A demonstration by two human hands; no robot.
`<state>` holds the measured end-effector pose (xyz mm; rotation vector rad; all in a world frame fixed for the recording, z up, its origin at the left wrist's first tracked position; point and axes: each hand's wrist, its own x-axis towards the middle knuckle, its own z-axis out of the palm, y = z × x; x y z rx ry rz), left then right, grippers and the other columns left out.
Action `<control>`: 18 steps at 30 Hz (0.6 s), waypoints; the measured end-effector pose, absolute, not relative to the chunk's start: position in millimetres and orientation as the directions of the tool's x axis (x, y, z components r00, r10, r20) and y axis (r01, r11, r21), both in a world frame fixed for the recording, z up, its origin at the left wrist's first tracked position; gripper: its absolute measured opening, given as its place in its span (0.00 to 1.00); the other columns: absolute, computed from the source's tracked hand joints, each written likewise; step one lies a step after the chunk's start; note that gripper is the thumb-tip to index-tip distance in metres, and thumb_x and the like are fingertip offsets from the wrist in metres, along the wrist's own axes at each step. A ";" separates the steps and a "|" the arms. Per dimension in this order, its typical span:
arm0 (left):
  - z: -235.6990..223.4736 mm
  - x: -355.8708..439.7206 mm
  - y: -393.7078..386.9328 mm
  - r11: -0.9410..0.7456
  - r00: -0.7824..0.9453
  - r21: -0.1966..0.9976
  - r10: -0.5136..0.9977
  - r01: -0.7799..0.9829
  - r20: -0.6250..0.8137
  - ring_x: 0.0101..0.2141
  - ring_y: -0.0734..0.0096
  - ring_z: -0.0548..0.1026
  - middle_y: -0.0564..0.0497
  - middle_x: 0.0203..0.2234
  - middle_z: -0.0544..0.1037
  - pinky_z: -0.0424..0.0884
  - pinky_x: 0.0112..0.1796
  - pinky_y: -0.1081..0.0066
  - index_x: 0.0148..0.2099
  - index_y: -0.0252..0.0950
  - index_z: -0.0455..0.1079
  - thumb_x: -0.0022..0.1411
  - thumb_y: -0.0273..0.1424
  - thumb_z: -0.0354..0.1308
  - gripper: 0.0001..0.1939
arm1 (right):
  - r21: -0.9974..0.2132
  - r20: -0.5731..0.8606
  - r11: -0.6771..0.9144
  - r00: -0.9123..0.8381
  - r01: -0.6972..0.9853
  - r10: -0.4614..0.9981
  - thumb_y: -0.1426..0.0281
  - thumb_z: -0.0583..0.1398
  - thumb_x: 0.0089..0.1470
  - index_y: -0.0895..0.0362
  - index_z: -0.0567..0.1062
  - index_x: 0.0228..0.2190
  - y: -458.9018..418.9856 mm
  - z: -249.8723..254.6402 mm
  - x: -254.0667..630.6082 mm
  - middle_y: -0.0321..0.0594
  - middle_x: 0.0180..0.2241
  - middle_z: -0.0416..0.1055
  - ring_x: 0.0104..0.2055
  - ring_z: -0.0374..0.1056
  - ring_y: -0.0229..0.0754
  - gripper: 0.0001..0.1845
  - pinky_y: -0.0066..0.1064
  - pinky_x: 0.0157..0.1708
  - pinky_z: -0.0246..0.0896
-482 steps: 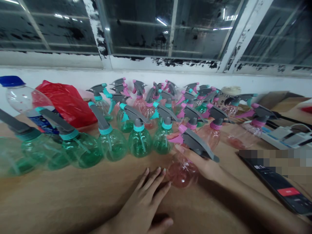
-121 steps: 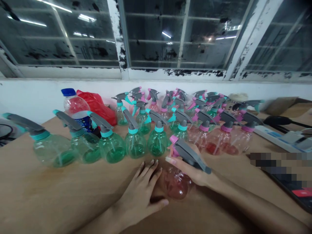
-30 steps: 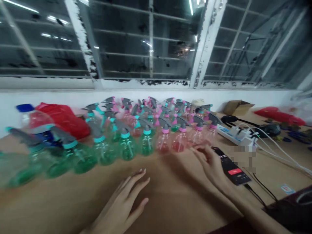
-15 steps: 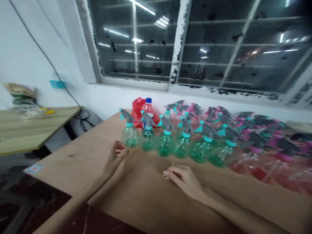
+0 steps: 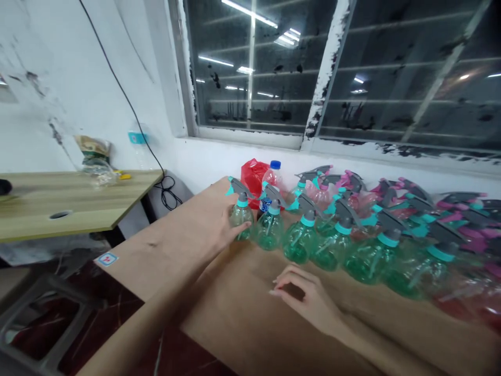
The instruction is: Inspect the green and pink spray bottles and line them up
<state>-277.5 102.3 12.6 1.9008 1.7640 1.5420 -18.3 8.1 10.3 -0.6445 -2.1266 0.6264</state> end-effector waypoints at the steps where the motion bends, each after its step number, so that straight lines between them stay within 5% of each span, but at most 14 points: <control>1: 14.1 -277.2 96.6 -0.320 -0.192 0.672 0.798 0.668 0.571 0.43 0.60 0.73 0.45 0.49 0.70 0.72 0.41 0.57 0.54 0.34 0.65 0.67 0.33 0.56 0.15 | -0.618 0.557 0.749 -0.540 0.237 0.631 0.69 0.61 0.55 0.55 0.72 0.28 8.7 9.3 -14.3 0.36 0.29 0.71 0.33 0.69 0.39 0.05 0.31 0.34 0.62; 3: 17.1 -275.8 79.1 -0.323 -0.175 0.668 0.806 0.670 0.565 0.43 0.60 0.73 0.45 0.49 0.70 0.71 0.41 0.57 0.54 0.34 0.65 0.67 0.33 0.56 0.15 | -0.604 0.563 0.754 -0.532 0.257 0.632 0.69 0.61 0.55 0.54 0.72 0.29 9.9 7.9 -4.6 0.36 0.30 0.71 0.35 0.69 0.40 0.04 0.33 0.36 0.63; 6: 20.5 -266.5 42.1 -0.328 -0.125 0.659 0.831 0.677 0.542 0.47 0.54 0.70 0.44 0.46 0.71 0.67 0.46 0.55 0.56 0.35 0.60 0.55 0.39 0.67 0.31 | -0.546 0.591 0.783 -0.526 0.297 0.612 0.67 0.62 0.54 0.53 0.72 0.31 10.4 8.7 13.2 0.39 0.35 0.71 0.41 0.69 0.43 0.04 0.38 0.42 0.63; 10: 24.8 -231.5 -9.3 -0.336 -0.036 0.636 0.867 0.695 0.497 0.49 0.51 0.69 0.45 0.49 0.70 0.65 0.48 0.54 0.58 0.40 0.57 0.56 0.44 0.63 0.32 | -0.490 0.586 0.794 -0.539 0.359 0.605 0.65 0.64 0.51 0.52 0.69 0.40 7.0 17.2 36.9 0.43 0.42 0.70 0.48 0.66 0.48 0.14 0.43 0.46 0.62; 14: 34.3 -175.3 -40.9 -0.351 0.087 0.626 0.907 0.696 0.413 0.48 0.50 0.70 0.46 0.47 0.71 0.65 0.48 0.52 0.57 0.41 0.59 0.55 0.48 0.63 0.32 | -0.581 0.496 0.702 -0.505 0.412 0.707 0.61 0.64 0.49 0.51 0.59 0.54 1.8 30.2 54.8 0.48 0.52 0.64 0.55 0.62 0.52 0.33 0.51 0.52 0.58; 18: 42.6 -114.6 -47.5 -0.417 0.258 0.652 0.908 0.634 0.330 0.48 0.50 0.69 0.43 0.47 0.70 0.66 0.47 0.52 0.54 0.38 0.59 0.54 0.47 0.65 0.32 | -0.712 0.470 0.627 -0.449 0.315 0.760 0.61 0.64 0.49 0.50 0.58 0.56 -1.7 42.0 74.2 0.46 0.54 0.65 0.54 0.63 0.52 0.35 0.50 0.52 0.59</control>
